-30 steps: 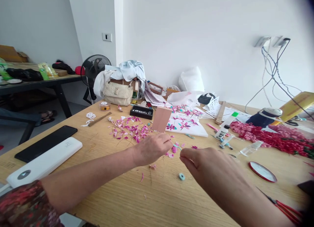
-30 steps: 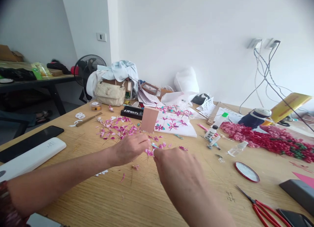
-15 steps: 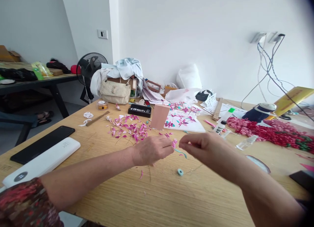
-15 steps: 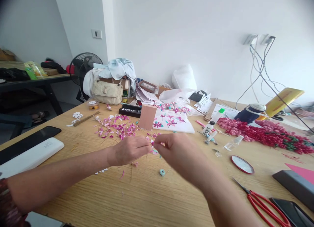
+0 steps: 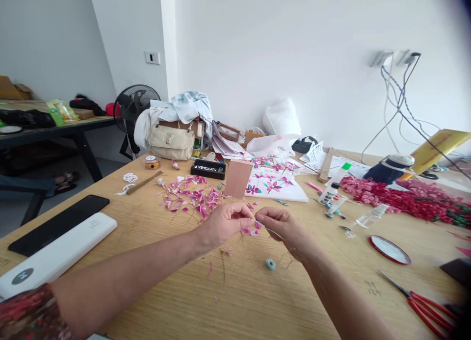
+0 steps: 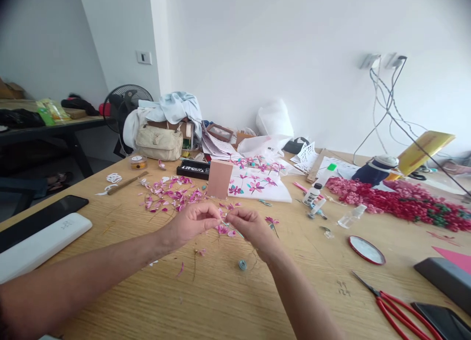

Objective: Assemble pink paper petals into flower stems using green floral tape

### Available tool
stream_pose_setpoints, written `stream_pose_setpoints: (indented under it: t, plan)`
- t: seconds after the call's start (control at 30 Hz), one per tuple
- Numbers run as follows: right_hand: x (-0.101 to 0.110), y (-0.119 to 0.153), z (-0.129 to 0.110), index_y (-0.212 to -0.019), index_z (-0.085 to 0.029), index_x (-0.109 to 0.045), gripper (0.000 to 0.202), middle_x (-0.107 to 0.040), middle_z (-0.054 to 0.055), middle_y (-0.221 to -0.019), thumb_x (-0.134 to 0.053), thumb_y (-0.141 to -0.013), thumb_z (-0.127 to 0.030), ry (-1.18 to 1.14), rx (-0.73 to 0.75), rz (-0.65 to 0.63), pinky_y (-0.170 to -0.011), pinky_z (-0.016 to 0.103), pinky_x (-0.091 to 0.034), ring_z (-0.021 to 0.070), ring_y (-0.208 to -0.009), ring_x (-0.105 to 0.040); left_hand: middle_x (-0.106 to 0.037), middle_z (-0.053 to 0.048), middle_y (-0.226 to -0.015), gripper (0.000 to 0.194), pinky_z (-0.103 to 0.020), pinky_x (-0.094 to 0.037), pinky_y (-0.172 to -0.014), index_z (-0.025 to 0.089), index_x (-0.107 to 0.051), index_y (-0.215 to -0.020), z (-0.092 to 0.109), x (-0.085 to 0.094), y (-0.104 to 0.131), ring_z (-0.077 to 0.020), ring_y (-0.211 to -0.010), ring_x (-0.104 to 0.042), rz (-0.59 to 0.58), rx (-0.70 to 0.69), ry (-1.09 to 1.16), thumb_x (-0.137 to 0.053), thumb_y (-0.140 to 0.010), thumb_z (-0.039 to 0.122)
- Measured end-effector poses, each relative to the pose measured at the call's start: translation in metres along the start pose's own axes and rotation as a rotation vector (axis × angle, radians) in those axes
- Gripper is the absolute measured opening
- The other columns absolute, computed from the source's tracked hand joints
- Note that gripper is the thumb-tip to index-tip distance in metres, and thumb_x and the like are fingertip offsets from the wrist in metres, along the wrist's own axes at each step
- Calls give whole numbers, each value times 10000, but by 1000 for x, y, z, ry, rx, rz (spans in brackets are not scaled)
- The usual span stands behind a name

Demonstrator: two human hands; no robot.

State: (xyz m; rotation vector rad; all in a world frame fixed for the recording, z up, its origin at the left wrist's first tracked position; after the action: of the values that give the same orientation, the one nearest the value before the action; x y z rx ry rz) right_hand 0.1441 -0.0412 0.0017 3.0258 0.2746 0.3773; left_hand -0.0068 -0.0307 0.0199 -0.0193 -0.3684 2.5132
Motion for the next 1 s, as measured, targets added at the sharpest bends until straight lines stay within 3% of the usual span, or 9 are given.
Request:
stream_pose_setpoints:
  t: [0.07,0.17,0.27,0.4,0.5,0.7,0.8,1.0]
  plan:
    - [6,-1,-6,-667,-169,-562,302,-337,-84,-458,-577,-696,-469,14,29,66,-401,224,-101,40,-408,-171,-537,5,-661,79,-216,-400,-630,121,-558,-653,-3,-3,0,-82,-637,-503,-51,117,33,-574,-714,168]
    - [9,-2,-12,-647,-163,-584,285,-416,-61,-501,-583,-696,-444,49,62,40,-403,223,-126,39,-422,-204,-503,22,-589,93,-203,-388,-536,123,-536,-650,-4,-6,1,-67,-539,-467,-91,193,52,-563,-717,182]
    - [9,-1,-14,-623,-164,-592,273,-417,-59,-500,-601,-688,-429,70,62,4,-404,218,-142,40,-430,-230,-500,17,-632,94,-187,-357,-471,125,-546,-678,-4,-4,2,-46,-493,-428,-73,121,40,-574,-719,205]
    - [10,-1,-14,-568,-168,-580,271,-420,-62,-482,-611,-683,-412,39,112,31,-403,217,-159,38,-422,-230,-520,-41,-910,120,-201,-409,-532,115,-562,-681,-1,-3,4,-40,-577,-491,-147,-9,123,-596,-723,222]
    - [9,-2,-14,-591,-175,-601,257,-471,-51,-501,-597,-695,-410,25,143,65,-411,220,-183,43,-426,-253,-517,-50,-954,107,-225,-440,-608,118,-561,-697,-2,-4,5,-59,-648,-528,-185,-11,229,-588,-739,213]
    - [13,-4,-15,-579,-180,-594,240,-481,-44,-499,-603,-666,-403,62,123,269,-437,225,-233,65,-455,-323,-519,-75,-1043,113,-289,-455,-754,114,-551,-689,-6,-3,8,-107,-803,-564,-211,67,338,-601,-738,203]
    - [13,-6,-14,-579,-177,-589,257,-493,-39,-507,-586,-681,-413,103,113,251,-463,227,-269,74,-472,-358,-516,-105,-1125,127,-316,-456,-766,113,-537,-709,-4,-2,10,-121,-803,-590,-248,54,343,-588,-754,220]
    - [9,-14,-7,-624,-164,-581,285,-512,-35,-564,-557,-717,-432,106,163,153,-521,224,-312,80,-528,-405,-597,-110,-1008,95,-349,-434,-808,121,-512,-751,3,-3,9,-155,-900,-582,-361,-40,310,-522,-804,199]
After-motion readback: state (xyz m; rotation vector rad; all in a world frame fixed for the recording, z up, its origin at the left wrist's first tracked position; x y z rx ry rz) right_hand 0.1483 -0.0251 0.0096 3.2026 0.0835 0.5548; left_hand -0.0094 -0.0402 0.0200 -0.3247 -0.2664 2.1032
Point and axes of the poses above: each hand's wrist, its own y-axis away from the middle knuckle, its own x-axis out of the back of the hand, z = x × y, the point moved 3 cm from there along -y, towards the middle knuckle
